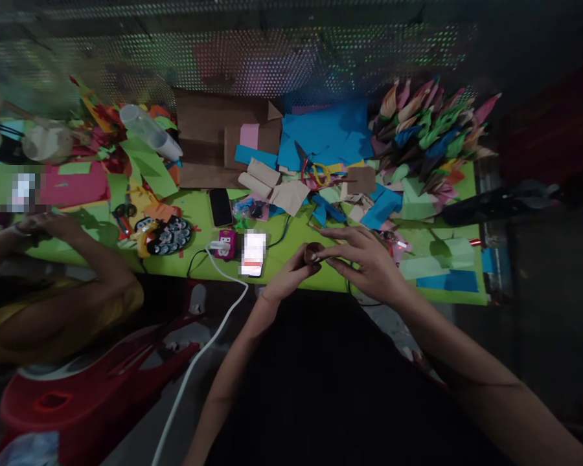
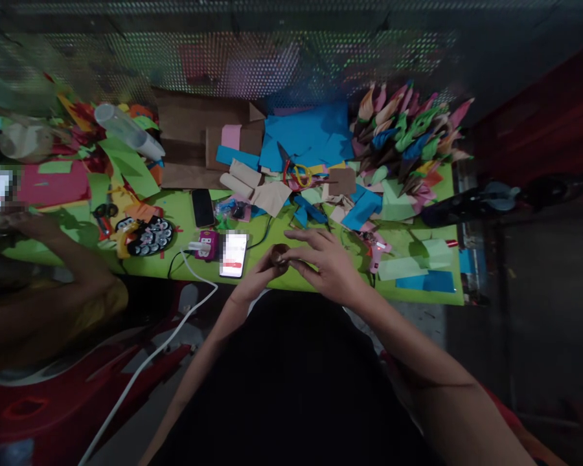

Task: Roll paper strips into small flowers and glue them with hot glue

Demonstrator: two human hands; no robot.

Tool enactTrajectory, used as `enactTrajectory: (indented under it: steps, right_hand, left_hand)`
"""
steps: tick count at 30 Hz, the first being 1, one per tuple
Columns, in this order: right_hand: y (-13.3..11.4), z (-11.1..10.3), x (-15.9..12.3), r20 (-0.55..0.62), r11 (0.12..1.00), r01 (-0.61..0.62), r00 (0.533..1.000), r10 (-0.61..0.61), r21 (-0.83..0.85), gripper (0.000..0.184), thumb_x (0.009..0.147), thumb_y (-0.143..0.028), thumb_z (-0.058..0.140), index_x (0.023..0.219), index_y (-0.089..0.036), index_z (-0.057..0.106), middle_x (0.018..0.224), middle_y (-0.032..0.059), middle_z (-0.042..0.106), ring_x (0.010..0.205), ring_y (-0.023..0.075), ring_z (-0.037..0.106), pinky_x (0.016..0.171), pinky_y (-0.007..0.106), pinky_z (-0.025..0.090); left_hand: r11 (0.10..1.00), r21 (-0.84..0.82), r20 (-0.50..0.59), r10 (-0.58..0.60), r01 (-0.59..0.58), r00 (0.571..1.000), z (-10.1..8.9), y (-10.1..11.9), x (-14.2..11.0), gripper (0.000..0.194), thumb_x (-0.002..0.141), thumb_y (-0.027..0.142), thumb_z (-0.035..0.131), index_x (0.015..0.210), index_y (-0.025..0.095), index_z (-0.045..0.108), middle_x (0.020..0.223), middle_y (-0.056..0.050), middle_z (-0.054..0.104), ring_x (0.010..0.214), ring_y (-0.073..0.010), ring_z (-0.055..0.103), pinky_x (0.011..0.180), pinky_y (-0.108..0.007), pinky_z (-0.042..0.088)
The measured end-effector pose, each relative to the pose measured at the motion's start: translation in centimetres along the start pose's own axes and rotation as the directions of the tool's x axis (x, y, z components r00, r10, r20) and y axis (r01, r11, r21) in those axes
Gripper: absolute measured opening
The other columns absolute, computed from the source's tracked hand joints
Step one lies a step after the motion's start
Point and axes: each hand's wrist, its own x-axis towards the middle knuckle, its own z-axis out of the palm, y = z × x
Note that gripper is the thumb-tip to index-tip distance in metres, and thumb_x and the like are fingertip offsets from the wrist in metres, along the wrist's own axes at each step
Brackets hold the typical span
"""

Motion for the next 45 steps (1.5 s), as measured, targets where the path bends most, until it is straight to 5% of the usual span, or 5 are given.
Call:
enactTrajectory:
  steps: [22,28,32,36,45]
  right_hand:
    - [-0.8,0.4,-0.4,-0.076,0.996,0.06,0.995,-0.066,-0.069,0.018,0.095,-0.025,0.06,0.107,-0.028,0.072,0.132,0.0075,0.068,0.117,0.0277,0.063,0.096,0.047,0.049]
    - [3.5,-1.6,-2.0,-0.378,0.967,-0.239,0.89,0.253,0.085,0.015,0.093,-0.029,0.06,0.1,-0.028,0.073,0.111,0.0066,0.074,0.109,0.0262,0.067,0.095,0.044,0.052]
    - [7.3,-0.7,-4.0,-0.385,0.898,-0.406,0.812,0.439,0.169,0.015,0.088,-0.031,0.062,0.093,-0.024,0.073,0.092,0.0058,0.075,0.09,0.0247,0.07,0.081,0.041,0.055]
    - [6.6,0.6,-4.1,-0.282,0.896,-0.388,0.854,0.437,0.214,0.015,0.087,-0.035,0.065,0.091,-0.024,0.075,0.09,0.005,0.075,0.087,0.0237,0.069,0.082,0.042,0.055]
    - [0.4,0.8,0.3,0.019,0.971,-0.097,0.995,0.095,0.217,0.007,0.089,-0.031,0.07,0.087,-0.026,0.074,0.113,0.0078,0.069,0.112,0.0249,0.063,0.095,0.043,0.052]
  left_hand:
    - [0.999,0.001,-0.018,0.046,-0.046,0.999,-0.2,-0.3,0.1,0.043,0.079,0.039,0.07,0.117,0.023,0.061,0.119,-0.004,0.065,0.116,-0.0228,0.057,0.104,-0.035,0.046]
    - [0.997,-0.063,-0.093,0.037,-0.042,0.995,-1.1,-0.9,-0.4,0.047,0.072,0.044,0.077,0.11,0.021,0.063,0.109,-0.005,0.066,0.108,-0.0223,0.06,0.104,-0.038,0.046]
    - [0.994,-0.112,-0.107,0.002,-0.014,0.994,-1.5,-1.7,-0.7,0.052,0.069,0.048,0.08,0.11,0.022,0.061,0.11,-0.006,0.066,0.109,-0.0233,0.06,0.105,-0.04,0.046]
    - [0.999,-0.045,-0.109,-0.011,0.006,0.994,-1.0,-1.7,-0.5,0.052,0.067,0.044,0.079,0.11,0.022,0.059,0.109,-0.004,0.065,0.107,-0.022,0.059,0.104,-0.04,0.045]
    - [0.968,0.249,0.054,0.025,-0.038,0.998,-0.2,0.3,-0.5,0.032,0.08,0.037,0.068,0.103,0.018,0.057,0.097,-0.002,0.064,0.091,-0.0173,0.057,0.084,-0.028,0.048]
